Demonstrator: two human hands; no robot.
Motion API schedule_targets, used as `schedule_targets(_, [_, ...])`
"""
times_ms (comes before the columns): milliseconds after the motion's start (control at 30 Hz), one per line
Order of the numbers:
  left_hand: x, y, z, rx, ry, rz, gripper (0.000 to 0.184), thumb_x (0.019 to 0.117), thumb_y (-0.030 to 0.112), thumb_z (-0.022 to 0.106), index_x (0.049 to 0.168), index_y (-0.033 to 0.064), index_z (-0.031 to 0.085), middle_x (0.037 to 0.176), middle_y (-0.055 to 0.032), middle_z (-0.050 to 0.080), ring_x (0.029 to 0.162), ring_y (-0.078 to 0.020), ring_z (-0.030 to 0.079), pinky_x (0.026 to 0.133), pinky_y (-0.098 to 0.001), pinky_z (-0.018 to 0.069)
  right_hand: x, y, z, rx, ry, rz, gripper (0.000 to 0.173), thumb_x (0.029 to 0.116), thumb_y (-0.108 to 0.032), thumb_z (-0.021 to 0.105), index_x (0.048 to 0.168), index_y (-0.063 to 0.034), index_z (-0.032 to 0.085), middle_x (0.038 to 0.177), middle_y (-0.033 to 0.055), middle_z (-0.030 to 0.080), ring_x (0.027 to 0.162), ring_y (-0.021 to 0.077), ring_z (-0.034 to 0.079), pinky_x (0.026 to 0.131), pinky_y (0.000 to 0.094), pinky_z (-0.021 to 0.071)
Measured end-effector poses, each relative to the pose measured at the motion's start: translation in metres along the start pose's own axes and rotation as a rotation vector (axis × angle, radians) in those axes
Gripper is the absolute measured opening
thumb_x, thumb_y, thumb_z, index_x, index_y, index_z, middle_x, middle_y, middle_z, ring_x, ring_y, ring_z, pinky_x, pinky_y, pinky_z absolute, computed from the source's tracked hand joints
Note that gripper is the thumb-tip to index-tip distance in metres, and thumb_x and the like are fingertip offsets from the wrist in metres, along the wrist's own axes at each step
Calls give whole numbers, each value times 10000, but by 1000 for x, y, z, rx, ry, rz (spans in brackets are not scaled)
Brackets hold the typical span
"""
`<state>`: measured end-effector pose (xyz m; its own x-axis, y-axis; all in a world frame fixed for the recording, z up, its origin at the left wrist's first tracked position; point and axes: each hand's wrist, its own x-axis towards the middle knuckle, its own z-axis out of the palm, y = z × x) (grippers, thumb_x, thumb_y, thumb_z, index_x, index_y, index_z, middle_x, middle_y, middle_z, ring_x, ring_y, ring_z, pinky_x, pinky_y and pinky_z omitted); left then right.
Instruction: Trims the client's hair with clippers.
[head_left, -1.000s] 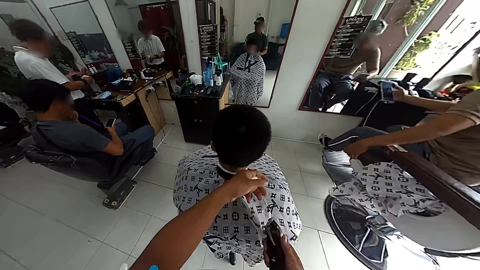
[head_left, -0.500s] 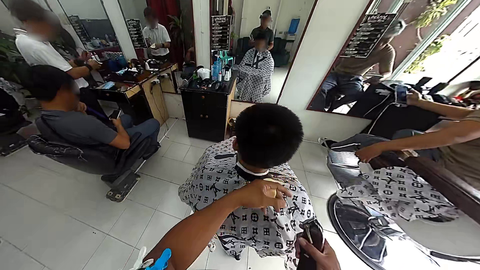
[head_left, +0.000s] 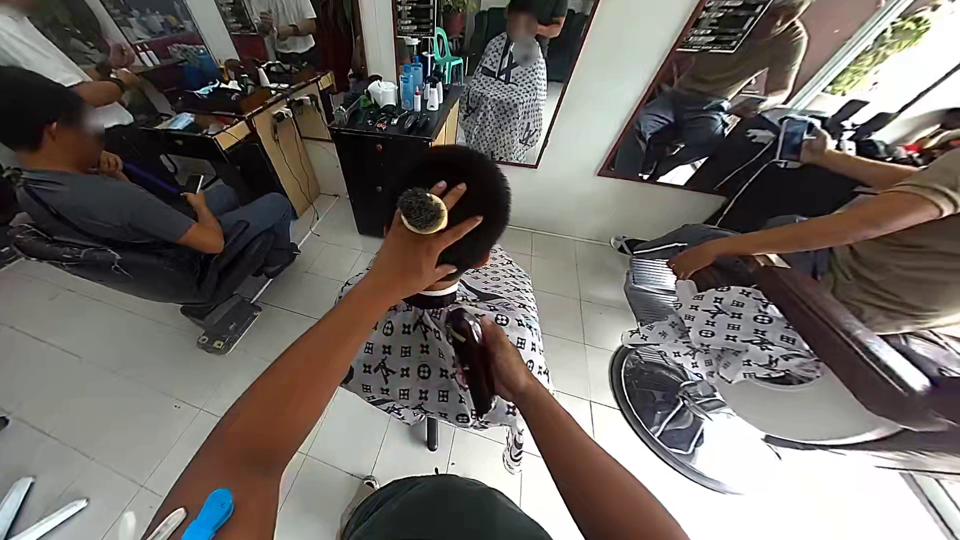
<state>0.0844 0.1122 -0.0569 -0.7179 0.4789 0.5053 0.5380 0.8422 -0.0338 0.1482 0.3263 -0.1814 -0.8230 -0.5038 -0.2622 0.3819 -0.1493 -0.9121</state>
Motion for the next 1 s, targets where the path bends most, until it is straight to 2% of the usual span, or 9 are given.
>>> schedule_targets(33, [-1, 1, 2, 7, 7, 3, 818, 806, 372, 838, 1538, 376, 473, 1710, -54, 215, 1583, -329, 126, 1211, -652, 166, 3, -6, 1, 0, 38, 18, 603, 1099, -463, 162, 1212, -9, 542, 830, 96, 657, 681, 204, 661, 609, 363, 585])
schedule_targets(100, [0, 3, 2, 31, 19, -7, 862, 774, 354, 865, 1541, 367, 472, 1710, -79, 208, 1581, -346, 125, 1212, -650, 159, 12, -15, 1, -11, 52, -28, 457, 1115, -339, 253, 1189, -4, 554, 842, 97, 647, 691, 200, 663, 634, 370, 595])
schedule_targets(167, [-2, 7, 1, 45, 10, -47, 895, 750, 332, 886, 1542, 370, 469, 1709, -83, 211, 1579, -354, 131, 1209, -646, 167, 19, -19, -1, -58, 29, -75, 384, 1110, -296, 334, 1142, 0, 576, 844, 92, 644, 680, 189, 663, 639, 373, 603])
schedule_targets(300, [-7, 9, 1, 59, 4, -105, 941, 730, 302, 900, 1555, 356, 452, 1716, -89, 183, 1581, -369, 109, 1214, -637, 175, 32, -31, 1, -124, 13, -115, 375, 1113, -290, 386, 1103, 18, 600, 834, 92, 638, 650, 172, 651, 614, 341, 596])
schedule_targets(500, [-13, 9, 2, 82, 21, -145, 953, 728, 289, 907, 1559, 349, 444, 1719, -96, 167, 1582, -364, 107, 1220, -618, 186, 41, -38, 4, -176, -10, -76, 416, 1115, -333, 400, 1111, 21, 617, 845, 112, 650, 656, 192, 663, 619, 356, 603])
schedule_targets(667, [-12, 13, -3, 89, -24, -189, 940, 767, 280, 886, 1574, 365, 412, 1724, -103, 134, 1586, -363, 76, 1229, -610, 156, 42, -36, 8, -166, -4, -94, 414, 1117, -321, 394, 1079, 21, 623, 831, 108, 650, 642, 187, 660, 609, 345, 600])
schedule_targets(833, [-10, 15, -4, 101, -52, -205, 958, 781, 300, 873, 1590, 391, 367, 1733, -67, 94, 1588, -356, 48, 1188, -662, 184, 43, -36, 11, -196, 12, -106, 417, 1118, -323, 400, 1070, 25, 626, 836, 110, 653, 648, 185, 669, 622, 348, 608])
schedule_targets(900, [-10, 11, -1, 78, -16, -177, 955, 763, 287, 884, 1580, 369, 398, 1731, -76, 113, 1589, -352, 60, 1226, -623, 160, 43, -36, 12, -181, 15, -133, 411, 1119, -310, 390, 1079, 27, 622, 832, 112, 652, 642, 186, 668, 615, 351, 610])
schedule_targets(1000, [-10, 13, 0, 73, -15, -194, 960, 758, 284, 889, 1578, 370, 399, 1730, -63, 121, 1587, -355, 74, 1203, -635, 215, 42, -37, 12, -182, 21, -121, 420, 1122, -313, 381, 1094, 32, 619, 839, 121, 655, 649, 196, 674, 623, 361, 617])
